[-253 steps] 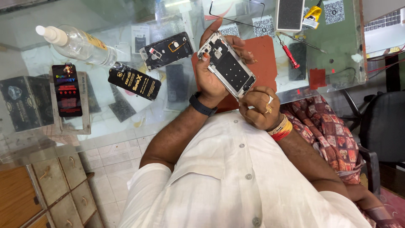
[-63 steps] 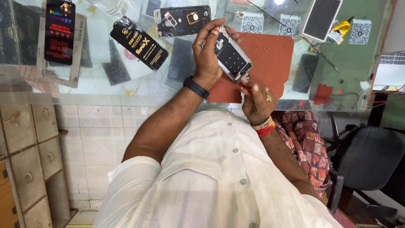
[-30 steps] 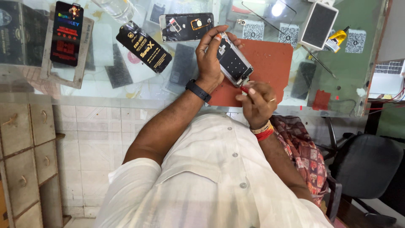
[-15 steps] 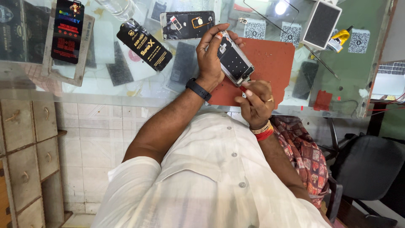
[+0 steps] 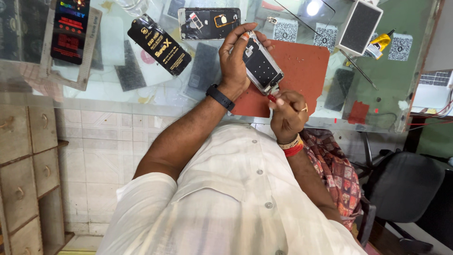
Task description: The person disassembles a smartphone by removing the back cover and unscrewing internal components. They then reassemble the device by aligning the back cover and securing it with screws. The person also handles another phone and a screwdriver during the process.
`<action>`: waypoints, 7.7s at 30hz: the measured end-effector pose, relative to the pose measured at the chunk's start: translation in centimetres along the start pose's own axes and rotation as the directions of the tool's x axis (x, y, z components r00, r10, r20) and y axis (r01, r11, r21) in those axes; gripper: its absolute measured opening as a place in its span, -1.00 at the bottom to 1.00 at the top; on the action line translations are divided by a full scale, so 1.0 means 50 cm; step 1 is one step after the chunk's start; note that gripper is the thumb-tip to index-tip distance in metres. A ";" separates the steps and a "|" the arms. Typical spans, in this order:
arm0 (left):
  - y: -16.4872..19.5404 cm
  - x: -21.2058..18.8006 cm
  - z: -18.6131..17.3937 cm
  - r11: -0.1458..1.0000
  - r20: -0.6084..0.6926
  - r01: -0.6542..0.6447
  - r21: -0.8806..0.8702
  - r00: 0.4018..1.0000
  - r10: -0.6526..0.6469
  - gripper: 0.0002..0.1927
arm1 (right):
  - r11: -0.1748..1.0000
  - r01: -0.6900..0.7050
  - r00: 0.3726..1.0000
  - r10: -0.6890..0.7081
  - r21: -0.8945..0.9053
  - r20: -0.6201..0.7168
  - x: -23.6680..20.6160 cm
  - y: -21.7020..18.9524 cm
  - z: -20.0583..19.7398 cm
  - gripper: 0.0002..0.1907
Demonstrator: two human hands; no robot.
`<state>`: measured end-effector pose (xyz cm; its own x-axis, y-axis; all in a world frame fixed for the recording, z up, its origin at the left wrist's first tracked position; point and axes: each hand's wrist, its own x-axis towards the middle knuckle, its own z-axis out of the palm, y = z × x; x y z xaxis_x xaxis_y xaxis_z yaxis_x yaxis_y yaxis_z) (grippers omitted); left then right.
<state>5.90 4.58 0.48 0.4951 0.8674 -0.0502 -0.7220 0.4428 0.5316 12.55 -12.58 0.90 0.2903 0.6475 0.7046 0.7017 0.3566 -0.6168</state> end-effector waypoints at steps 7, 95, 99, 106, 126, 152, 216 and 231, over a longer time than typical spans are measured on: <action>0.003 0.002 0.002 0.999 -0.016 -0.006 0.033 1.000 0.006 -0.72 | 0.998 0.049 0.999 -0.049 0.043 0.014 0.020 -0.008 -0.002 -0.44; 0.007 -0.005 0.013 0.998 0.009 -0.020 -0.059 1.000 0.021 -0.72 | 0.865 -0.142 0.906 0.308 -0.481 0.288 0.063 -0.032 0.005 -0.90; 0.008 -0.003 0.013 0.998 0.013 -0.026 -0.053 1.000 0.027 -0.72 | 0.787 -0.012 0.890 0.290 -0.617 0.353 0.068 -0.030 0.008 -0.88; 0.009 -0.005 0.012 0.997 0.011 -0.009 -0.073 1.000 0.010 -0.72 | 0.755 -0.017 0.879 0.324 -0.655 0.349 0.053 -0.015 0.023 -0.81; 0.009 -0.005 0.012 0.999 0.018 -0.011 -0.048 1.000 0.012 -0.72 | 0.791 -0.352 0.907 0.420 -0.500 0.026 0.047 0.021 -0.055 -0.88; 0.010 -0.006 0.030 0.998 0.008 -0.006 -0.060 1.000 0.007 -0.69 | 0.862 -0.128 0.891 0.317 -0.490 0.325 0.079 0.000 -0.030 -0.87; -0.009 -0.006 0.025 0.995 -0.343 0.042 -0.090 0.937 -0.070 -0.56 | 0.972 0.074 0.904 0.028 -0.222 0.426 0.128 0.012 -0.125 -0.63; -0.035 -0.085 0.048 0.955 -0.044 0.084 0.284 0.996 -0.075 -0.14 | 0.992 -0.125 0.945 0.114 0.016 0.307 0.091 0.052 -0.152 -0.72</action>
<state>6.23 -0.42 1.78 0.5256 0.8412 -0.1271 -0.5108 0.4315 0.7436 20.65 -13.81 5.15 0.1548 0.8590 0.4880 0.6497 0.2836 -0.7053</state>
